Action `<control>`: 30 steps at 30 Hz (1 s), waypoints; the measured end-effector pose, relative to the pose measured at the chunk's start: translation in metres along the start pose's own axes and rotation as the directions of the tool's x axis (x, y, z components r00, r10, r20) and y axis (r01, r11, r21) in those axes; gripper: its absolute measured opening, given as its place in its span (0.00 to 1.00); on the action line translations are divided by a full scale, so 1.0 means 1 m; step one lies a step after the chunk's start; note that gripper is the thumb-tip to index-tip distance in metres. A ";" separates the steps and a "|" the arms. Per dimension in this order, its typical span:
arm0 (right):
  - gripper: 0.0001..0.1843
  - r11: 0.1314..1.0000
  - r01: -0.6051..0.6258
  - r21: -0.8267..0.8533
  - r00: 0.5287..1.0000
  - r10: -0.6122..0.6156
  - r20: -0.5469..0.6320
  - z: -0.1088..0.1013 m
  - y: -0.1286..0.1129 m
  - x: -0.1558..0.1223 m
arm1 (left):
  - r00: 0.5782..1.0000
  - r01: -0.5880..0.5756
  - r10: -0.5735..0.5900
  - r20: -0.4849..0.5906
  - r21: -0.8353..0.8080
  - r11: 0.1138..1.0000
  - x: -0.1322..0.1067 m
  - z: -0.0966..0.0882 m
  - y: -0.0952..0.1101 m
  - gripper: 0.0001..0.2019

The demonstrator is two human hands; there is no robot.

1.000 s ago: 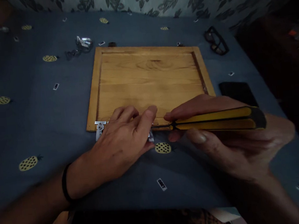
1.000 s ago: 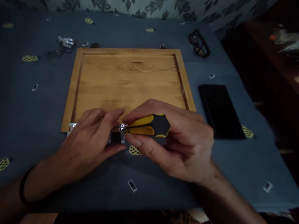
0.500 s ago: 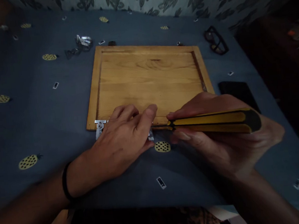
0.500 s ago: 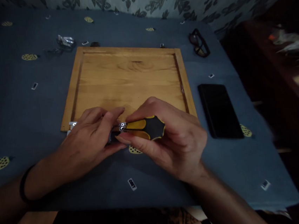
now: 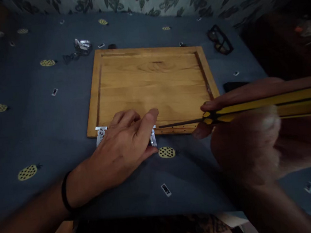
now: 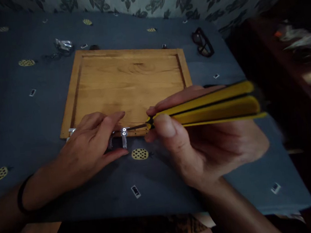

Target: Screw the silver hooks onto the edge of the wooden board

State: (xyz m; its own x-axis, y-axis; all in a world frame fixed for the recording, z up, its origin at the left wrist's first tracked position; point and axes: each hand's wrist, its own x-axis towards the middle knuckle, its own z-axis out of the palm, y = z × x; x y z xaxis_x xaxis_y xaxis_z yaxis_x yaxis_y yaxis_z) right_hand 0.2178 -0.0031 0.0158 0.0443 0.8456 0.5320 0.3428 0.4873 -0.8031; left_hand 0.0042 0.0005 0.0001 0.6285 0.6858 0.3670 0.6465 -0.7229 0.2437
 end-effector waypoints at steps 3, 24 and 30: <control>0.10 0.998 -0.013 -0.057 0.998 0.009 -0.065 0.006 -0.004 0.004 | 1.000 0.011 -0.011 0.014 0.006 1.000 0.000 -0.001 0.000 0.35; 0.13 0.983 0.087 -0.159 0.986 -0.063 0.152 0.005 -0.009 0.010 | 0.995 0.089 -0.089 0.035 -0.006 0.996 -0.003 0.001 -0.001 0.27; 0.14 0.991 0.054 -0.120 0.990 -0.038 0.135 0.006 -0.011 0.008 | 0.992 0.115 -0.114 0.046 -0.016 0.993 -0.003 -0.001 -0.001 0.27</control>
State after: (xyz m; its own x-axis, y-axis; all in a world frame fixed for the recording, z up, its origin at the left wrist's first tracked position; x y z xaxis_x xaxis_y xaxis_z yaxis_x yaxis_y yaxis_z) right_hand 0.2088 -0.0001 0.0271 -0.0957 0.8481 0.5211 0.4549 0.5029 -0.7349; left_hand 0.0015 -0.0011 -0.0002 0.5695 0.7670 0.2954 0.7076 -0.6404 0.2986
